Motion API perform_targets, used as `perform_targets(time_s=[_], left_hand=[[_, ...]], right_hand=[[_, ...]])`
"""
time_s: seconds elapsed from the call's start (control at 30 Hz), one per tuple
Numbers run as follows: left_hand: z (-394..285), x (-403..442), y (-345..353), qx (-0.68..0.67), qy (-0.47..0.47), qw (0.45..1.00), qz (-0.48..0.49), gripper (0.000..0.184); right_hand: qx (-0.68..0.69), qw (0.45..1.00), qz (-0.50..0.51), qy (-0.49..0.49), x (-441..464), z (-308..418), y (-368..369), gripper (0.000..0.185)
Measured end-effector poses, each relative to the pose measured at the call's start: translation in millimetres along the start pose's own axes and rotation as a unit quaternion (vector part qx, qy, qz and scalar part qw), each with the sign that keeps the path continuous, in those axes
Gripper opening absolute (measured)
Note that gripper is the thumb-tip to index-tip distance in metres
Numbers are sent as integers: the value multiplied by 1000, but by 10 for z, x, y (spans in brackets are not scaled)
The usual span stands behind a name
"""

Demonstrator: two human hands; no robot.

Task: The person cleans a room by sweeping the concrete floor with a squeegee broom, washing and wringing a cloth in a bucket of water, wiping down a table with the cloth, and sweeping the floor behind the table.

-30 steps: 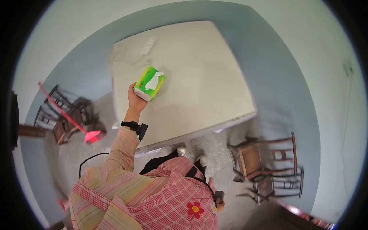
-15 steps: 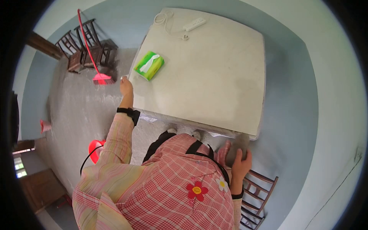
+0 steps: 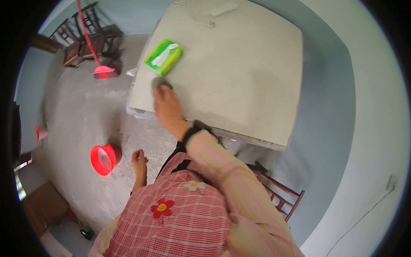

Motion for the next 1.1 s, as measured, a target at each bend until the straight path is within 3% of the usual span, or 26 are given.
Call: perform_targets(time_s=[0.1,0.23,0.37,0.43,0.53,0.7,0.9,1.0,1.07,1.1], left_hand=[[135,-58,-99,43,-16,999,20,19],[-175,63,32,92,30,992,77,21],[-788,301,444,150,95,976,123,23],[-1117,394,709,187,186,954,144,23],[-1568,415,1127,172,223,946,164,20],[-1848,377,1565,165,265,934,175,17],[-2007,113,2013,219,354,880,227,13],[-1956,157,2206,242,368,868,228,12],[-1956,168,2335,247,371,865,231,11],[-1988,157,2413,253,384,859,225,10]], right_hand=[[-174,982,-8,-75,1,184,417,58],[-127,991,-14,-44,-157,-59,346,55],[-194,975,3,105,-537,-805,-100,54],[-233,959,1,159,-833,-1201,-380,55],[-270,930,-67,242,-1394,-1773,-838,56],[-359,860,-99,349,-2244,-2618,-1416,55],[-392,766,-171,480,-3141,-3508,-2143,50],[-351,759,-218,502,-3476,-3909,-2513,47],[-228,673,-90,698,-3849,-4059,-2700,41],[-234,674,-94,695,-3814,-4000,-2778,41]])
Point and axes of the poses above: each hand's wrist, its own x-axis towards the middle knuckle, its own y-axis out of the palm, z = x × y, the point moved 9 cm from there along x, towards the middle knuckle, and after that the axes turned 9 degrees about -x, right-handed, at the moved point
